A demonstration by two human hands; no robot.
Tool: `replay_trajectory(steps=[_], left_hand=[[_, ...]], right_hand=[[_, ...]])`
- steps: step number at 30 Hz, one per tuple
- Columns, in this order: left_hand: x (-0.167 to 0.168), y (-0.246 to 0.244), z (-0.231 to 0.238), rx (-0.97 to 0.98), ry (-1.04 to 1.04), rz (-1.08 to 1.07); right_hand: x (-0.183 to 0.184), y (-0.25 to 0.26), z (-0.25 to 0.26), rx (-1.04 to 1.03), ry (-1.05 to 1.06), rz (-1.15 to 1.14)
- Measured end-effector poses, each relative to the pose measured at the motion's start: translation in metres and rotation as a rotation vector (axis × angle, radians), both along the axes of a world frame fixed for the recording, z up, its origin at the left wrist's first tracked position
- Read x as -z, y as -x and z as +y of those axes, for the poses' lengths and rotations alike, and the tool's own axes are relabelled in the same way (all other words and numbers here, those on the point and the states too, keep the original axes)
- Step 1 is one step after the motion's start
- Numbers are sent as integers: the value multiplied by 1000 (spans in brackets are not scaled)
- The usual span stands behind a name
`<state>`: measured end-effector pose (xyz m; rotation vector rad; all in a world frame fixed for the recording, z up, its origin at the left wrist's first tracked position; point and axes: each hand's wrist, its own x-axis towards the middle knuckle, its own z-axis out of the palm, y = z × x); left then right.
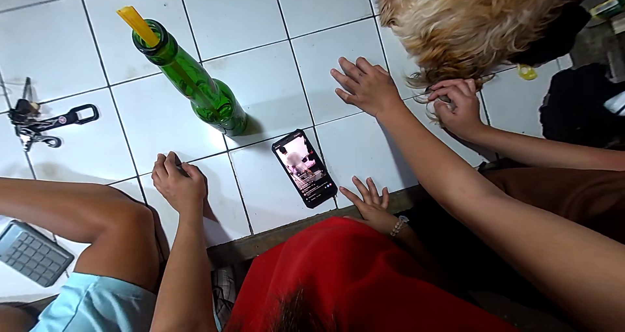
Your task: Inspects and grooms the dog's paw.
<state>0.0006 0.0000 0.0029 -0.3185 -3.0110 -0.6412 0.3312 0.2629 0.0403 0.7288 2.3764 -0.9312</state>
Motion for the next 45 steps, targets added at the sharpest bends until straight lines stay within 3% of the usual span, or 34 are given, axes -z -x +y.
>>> replay_trajectory(steps=[45], left_hand=[[2, 0, -1, 0, -8, 0]], right_hand=[[-8, 4, -1, -3, 20, -11]])
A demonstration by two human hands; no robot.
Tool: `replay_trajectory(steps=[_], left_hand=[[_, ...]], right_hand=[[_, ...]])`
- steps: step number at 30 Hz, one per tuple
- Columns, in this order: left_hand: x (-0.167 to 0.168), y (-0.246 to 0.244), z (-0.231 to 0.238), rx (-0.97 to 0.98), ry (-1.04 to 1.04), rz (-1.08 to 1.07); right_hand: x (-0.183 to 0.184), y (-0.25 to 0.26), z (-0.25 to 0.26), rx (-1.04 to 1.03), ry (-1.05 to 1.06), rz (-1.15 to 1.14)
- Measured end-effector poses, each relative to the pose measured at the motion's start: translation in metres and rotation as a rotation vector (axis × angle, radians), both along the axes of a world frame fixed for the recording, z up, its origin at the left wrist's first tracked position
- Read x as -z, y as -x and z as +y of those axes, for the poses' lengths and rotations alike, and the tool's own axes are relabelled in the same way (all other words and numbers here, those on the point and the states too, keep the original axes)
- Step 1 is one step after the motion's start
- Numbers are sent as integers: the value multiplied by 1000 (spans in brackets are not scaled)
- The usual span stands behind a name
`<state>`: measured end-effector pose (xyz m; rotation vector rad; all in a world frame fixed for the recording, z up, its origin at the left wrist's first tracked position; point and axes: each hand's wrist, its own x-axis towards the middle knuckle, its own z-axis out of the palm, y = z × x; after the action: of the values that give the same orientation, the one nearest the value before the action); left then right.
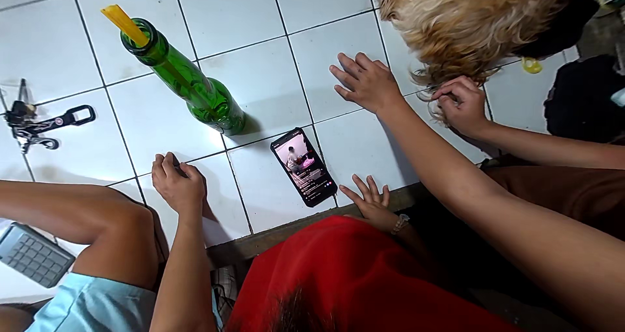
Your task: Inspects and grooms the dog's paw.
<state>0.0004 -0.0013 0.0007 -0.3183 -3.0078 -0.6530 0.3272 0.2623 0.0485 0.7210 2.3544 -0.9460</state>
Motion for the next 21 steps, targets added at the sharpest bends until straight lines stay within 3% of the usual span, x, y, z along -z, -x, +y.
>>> replay_trajectory(steps=[21], left_hand=[[-2, -1, 1, -5, -7, -8]], right_hand=[[2, -2, 0, 4, -7, 42]])
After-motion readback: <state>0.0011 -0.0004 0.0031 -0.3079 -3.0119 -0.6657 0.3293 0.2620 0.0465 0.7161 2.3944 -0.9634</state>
